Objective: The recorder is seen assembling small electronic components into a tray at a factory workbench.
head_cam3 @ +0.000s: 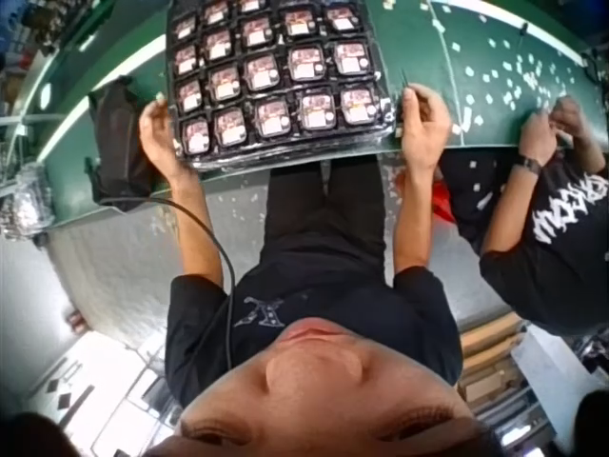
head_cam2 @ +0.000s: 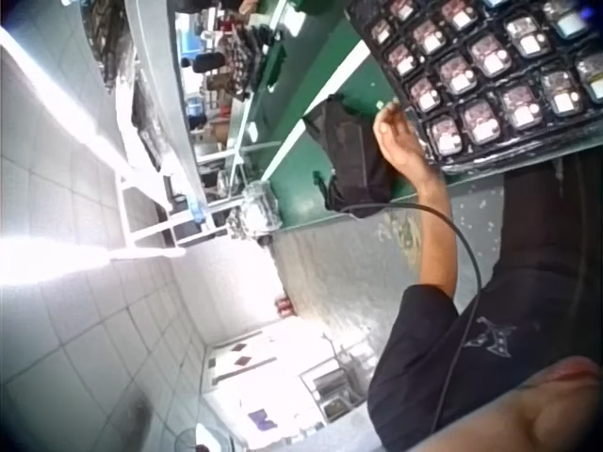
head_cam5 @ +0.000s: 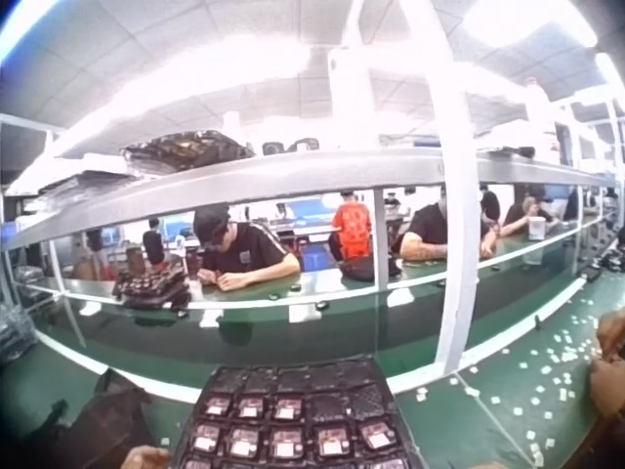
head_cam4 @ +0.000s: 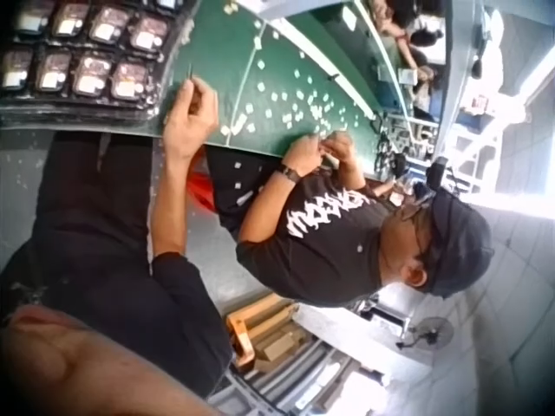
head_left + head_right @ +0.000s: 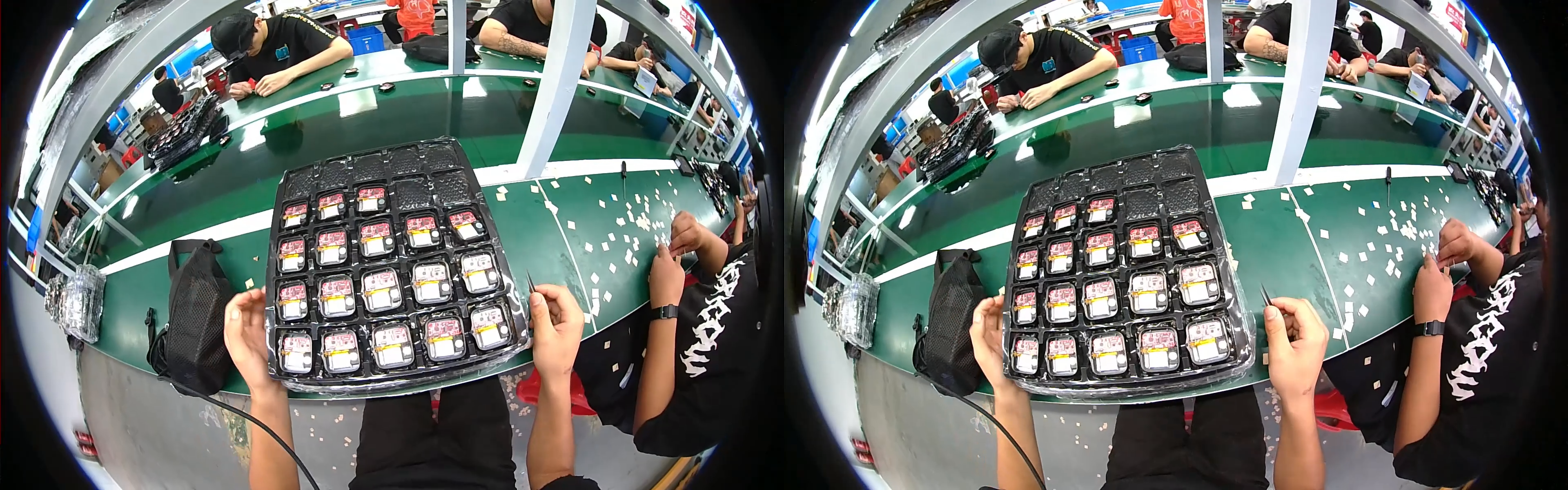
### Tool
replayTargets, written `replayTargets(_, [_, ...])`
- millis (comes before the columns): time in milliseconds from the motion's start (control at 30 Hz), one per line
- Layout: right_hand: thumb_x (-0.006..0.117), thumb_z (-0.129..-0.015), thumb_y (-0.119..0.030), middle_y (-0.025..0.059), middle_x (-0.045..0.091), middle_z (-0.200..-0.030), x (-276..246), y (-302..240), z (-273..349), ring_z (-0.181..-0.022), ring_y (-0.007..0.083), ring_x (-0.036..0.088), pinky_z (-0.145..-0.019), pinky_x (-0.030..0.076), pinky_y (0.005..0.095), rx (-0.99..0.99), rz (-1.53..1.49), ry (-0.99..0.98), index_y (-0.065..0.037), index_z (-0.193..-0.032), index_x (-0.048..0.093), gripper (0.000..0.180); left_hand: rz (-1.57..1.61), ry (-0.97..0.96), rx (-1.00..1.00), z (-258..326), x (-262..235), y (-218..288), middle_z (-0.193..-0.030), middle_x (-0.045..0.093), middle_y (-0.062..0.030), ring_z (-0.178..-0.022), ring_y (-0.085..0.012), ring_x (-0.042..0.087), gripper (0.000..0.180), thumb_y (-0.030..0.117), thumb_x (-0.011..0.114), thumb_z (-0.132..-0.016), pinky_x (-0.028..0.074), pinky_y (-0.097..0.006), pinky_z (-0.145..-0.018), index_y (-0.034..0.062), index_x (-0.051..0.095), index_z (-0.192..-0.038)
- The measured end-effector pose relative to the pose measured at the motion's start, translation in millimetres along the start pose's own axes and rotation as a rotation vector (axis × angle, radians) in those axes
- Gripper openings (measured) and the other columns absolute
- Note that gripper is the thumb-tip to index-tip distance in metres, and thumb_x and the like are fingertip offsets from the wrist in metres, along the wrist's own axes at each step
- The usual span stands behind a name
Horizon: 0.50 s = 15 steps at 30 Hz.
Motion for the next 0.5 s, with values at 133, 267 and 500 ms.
replayTargets(133, [0.07, -0.095, -0.005, 0.0021, 0.056, -0.078, 4.9, -16.9, -0.7, -0.06, 0.0056, 0.049, -0.054, 0.039, 0.0234, -0.09, 0.193, 0.006, 0.006, -0.097, 0.067, 0.011, -0.058, 0.071, -0.014, 40.2, -1.6, -6.0, -0.12, 0.061, -0.016, -0.11, -0.0221, 0.062, 0.036, 0.028, 0.045, -0.104, 0.049, -0.038, -0.101, -0.0042, 0.058, -0.114])
replayTargets(267, [0.07, -0.092, 0.0, 0.0048, 0.057, -0.076, 10.6, -21.4, -1.6, -0.059, 0.0082, 0.049, -0.055, 0.039, 0.0251, -0.132, 0.274, -0.005, 0.005, -0.097, 0.068, 0.007, -0.087, 0.079, -0.017, 38.6, -12.7, -15.4, -0.122, 0.062, -0.0151, -0.103, -0.0178, 0.064, 0.022, 0.014, 0.048, -0.102, 0.054, -0.033, -0.092, -0.0042, 0.058, -0.109])
replayTargets(500, [0.069, -0.09, 0.002, 0.0094, 0.058, -0.078, 20.5, -31.1, 1.4, -0.061, 0.0155, 0.053, -0.058, 0.043, 0.0283, -0.217, 0.438, -0.035, 0.004, -0.099, 0.067, 0.009, -0.238, 0.021, -0.022, 35.9, 0.5, -12.5, -0.115, 0.064, -0.0127, -0.098, -0.0145, 0.064, 0.023, 0.014, 0.048, -0.102, 0.054, -0.031, -0.089, -0.0053, 0.06, -0.105])
Point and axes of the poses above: each hand's wrist, its own z-axis away from the middle knuckle, its own x-axis out of the palm, y = z × x, the point moved 8 cm from there along -z, towards the middle knuckle
